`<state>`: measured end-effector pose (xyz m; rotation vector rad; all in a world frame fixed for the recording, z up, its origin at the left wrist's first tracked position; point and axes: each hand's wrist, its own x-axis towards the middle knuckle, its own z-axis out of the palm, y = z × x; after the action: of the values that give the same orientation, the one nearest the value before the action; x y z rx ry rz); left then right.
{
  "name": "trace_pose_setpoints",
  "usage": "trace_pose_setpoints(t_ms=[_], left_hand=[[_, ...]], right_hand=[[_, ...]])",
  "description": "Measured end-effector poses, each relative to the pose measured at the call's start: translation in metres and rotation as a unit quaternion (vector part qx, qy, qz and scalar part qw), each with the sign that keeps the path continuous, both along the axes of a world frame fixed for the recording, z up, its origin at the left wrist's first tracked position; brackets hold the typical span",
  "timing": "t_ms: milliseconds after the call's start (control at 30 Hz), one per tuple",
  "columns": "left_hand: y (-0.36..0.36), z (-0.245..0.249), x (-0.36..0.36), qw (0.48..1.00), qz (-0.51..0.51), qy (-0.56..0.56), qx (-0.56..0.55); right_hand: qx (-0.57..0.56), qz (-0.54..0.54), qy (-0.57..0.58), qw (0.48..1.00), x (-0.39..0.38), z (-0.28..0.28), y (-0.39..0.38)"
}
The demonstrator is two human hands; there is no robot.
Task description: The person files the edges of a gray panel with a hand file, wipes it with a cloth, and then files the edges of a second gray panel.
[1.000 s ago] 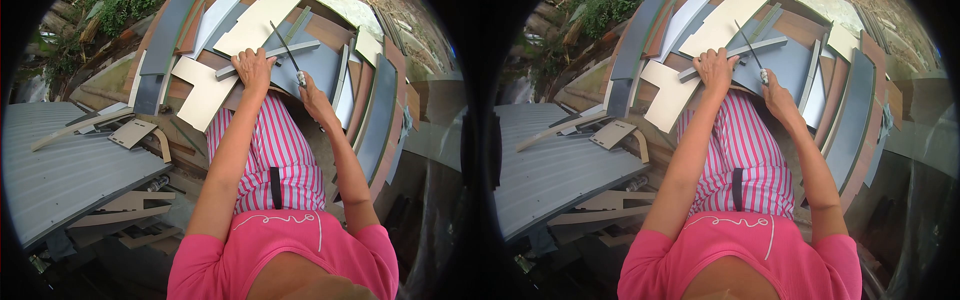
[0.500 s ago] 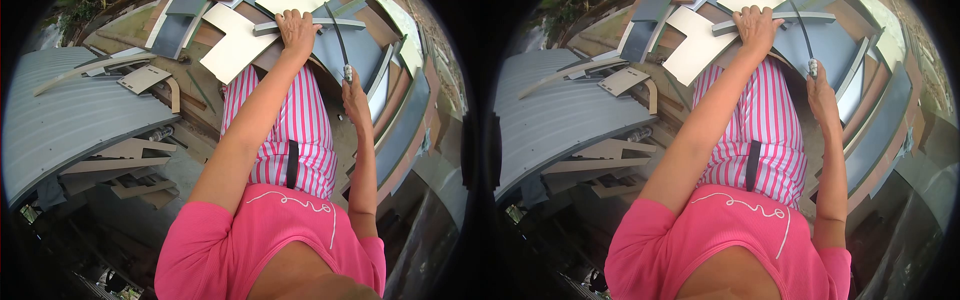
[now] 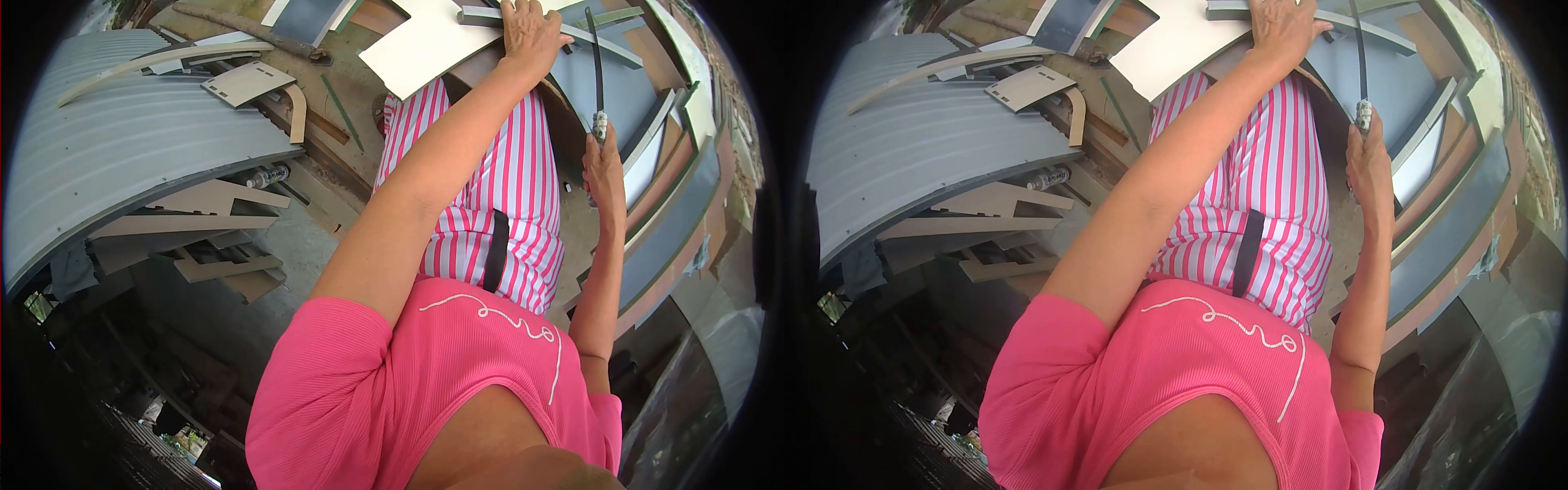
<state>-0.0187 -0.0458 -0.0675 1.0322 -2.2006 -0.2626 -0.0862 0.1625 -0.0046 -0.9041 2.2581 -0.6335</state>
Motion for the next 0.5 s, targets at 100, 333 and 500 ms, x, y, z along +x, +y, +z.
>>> trace_pose_setpoints(t_ms=[100,333,500], left_hand=[[-0.002,-0.002,-0.001,1.000,0.025,0.014,0.005],[-0.025,-0.010,0.006,0.984,0.056,-0.045,-0.165],[-0.030,-0.006,0.006,0.973,0.084,-0.187,-0.104]], right_hand=[[-0.022,-0.009,-0.043,0.999,-0.006,-0.002,-0.010],[-0.023,0.047,-0.032,0.998,-0.028,0.001,-0.017],[-0.011,0.139,-0.157,0.978,-0.080,0.009,-0.020]])
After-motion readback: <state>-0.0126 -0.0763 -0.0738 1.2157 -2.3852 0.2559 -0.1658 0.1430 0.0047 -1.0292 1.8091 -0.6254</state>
